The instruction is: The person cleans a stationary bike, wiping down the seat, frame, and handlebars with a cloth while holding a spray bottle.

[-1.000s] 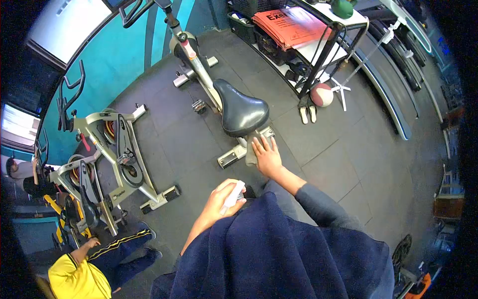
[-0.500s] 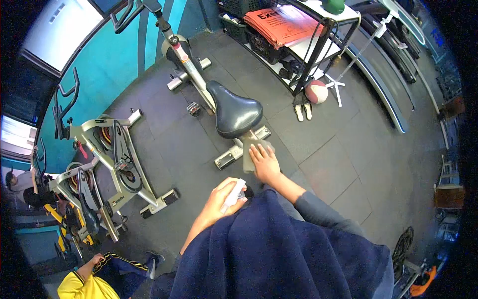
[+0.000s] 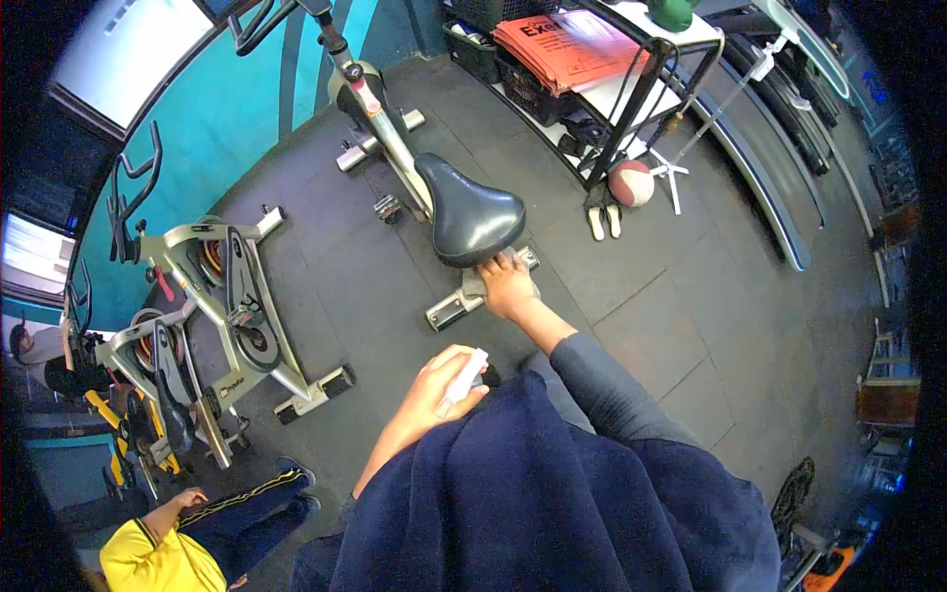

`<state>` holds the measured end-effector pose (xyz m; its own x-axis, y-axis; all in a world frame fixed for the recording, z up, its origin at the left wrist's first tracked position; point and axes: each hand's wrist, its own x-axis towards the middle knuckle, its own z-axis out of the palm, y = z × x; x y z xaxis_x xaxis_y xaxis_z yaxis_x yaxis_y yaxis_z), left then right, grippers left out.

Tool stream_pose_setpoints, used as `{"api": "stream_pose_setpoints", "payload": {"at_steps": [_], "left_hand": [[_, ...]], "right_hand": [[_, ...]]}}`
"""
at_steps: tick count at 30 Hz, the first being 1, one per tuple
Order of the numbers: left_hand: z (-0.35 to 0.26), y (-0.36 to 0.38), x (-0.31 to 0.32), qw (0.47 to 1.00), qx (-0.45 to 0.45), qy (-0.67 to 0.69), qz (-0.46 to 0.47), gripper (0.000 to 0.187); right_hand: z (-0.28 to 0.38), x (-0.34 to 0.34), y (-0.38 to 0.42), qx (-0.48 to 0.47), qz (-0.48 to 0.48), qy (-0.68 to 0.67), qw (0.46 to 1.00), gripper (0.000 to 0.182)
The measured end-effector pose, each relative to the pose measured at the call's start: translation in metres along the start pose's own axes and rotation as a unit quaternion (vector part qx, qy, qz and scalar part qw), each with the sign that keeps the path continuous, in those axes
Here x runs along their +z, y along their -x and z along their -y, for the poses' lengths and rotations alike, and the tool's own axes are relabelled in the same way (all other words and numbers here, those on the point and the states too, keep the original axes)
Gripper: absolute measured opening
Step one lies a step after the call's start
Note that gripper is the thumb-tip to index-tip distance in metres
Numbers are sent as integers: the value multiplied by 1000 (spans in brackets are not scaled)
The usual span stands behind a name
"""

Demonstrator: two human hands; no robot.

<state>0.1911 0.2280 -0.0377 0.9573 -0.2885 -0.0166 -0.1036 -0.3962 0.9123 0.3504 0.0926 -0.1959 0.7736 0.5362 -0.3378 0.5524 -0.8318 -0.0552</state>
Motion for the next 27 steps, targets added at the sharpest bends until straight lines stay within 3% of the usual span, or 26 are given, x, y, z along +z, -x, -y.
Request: {"api": "stream_pose_setpoints", "payload": {"at_steps": [1, 7, 11, 13, 15, 19, 21, 23, 27], "left_hand": [[-2, 0, -1, 1000, -22, 13, 3, 30], [1, 2, -6, 1000, -24, 17, -1, 31], [3, -1, -10, 1000, -17, 8, -1, 32], [8, -1, -9, 1000, -1, -30, -10, 33], [8, -1, -8, 999, 1, -36, -14, 33], [3, 1, -6, 1000, -7, -28, -5, 34], [1, 3, -5, 1000, -15, -17, -2, 34], [0, 4, -4, 1000, -21, -5, -3, 35], [0, 6, -5, 998, -48, 34, 6, 36]], "right_hand": [[-1, 3, 7, -5, -42, -7, 999, 70], [3, 22, 85, 25, -58, -30, 998, 65], [6, 34, 74, 26, -64, -5, 998, 64], [12, 33, 48, 27, -86, 85, 992, 67], [13, 23, 24, 12, -113, 68, 991, 59], [12, -1, -14, 10, -41, 18, 999, 57], [11, -3, -10, 14, -5, 5, 1000, 57], [9, 8, 5, 13, -83, -31, 996, 61], [10, 29, 64, 23, -86, -5, 996, 63]]}}
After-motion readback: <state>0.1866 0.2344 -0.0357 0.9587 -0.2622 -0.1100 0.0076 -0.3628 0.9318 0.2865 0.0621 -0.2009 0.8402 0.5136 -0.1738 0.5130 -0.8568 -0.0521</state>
